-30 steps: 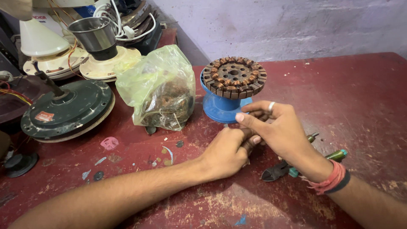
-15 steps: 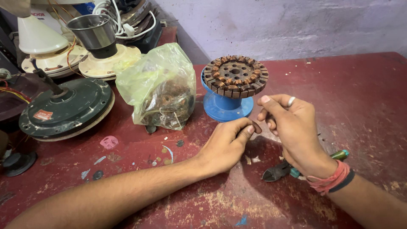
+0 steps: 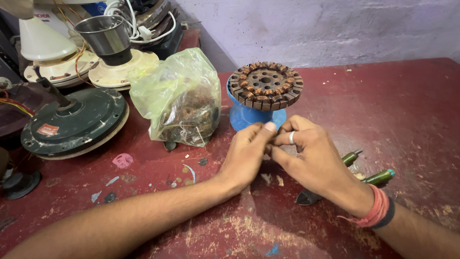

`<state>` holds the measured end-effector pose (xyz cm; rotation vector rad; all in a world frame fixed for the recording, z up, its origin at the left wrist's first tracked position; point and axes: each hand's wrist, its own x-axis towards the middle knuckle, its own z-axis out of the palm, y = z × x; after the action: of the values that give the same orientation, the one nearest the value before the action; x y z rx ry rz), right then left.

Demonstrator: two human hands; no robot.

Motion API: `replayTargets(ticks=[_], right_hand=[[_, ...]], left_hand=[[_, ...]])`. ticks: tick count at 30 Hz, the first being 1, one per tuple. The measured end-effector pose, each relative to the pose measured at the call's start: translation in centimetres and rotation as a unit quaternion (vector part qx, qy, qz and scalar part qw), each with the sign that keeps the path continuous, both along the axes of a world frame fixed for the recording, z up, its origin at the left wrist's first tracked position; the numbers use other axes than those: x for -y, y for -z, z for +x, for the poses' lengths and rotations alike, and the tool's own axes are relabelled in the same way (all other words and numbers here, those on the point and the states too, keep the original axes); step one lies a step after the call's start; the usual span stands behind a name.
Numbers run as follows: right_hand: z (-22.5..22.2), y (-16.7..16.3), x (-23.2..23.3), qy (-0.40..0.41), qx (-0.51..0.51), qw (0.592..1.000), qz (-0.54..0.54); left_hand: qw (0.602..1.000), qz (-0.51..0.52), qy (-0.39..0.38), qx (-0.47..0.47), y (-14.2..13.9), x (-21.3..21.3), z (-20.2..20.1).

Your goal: The person strips insulation from a short piece of copper wire by hand, repeatedly pulling and twisting the insulation off the conductor. The person holds the wire with both hands and works over a red workbench with motor parts and tools nearby.

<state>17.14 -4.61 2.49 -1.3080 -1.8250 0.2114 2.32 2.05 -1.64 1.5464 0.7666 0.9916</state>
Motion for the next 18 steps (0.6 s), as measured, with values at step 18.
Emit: replayTargets(ticks=[18], right_hand=[[1.9, 0.1, -1.2, 0.041, -0.358, 0.932, -0.03]], left_hand=[[0.99, 0.106, 0.054, -0.079, 0.2, 0.5, 0.1]])
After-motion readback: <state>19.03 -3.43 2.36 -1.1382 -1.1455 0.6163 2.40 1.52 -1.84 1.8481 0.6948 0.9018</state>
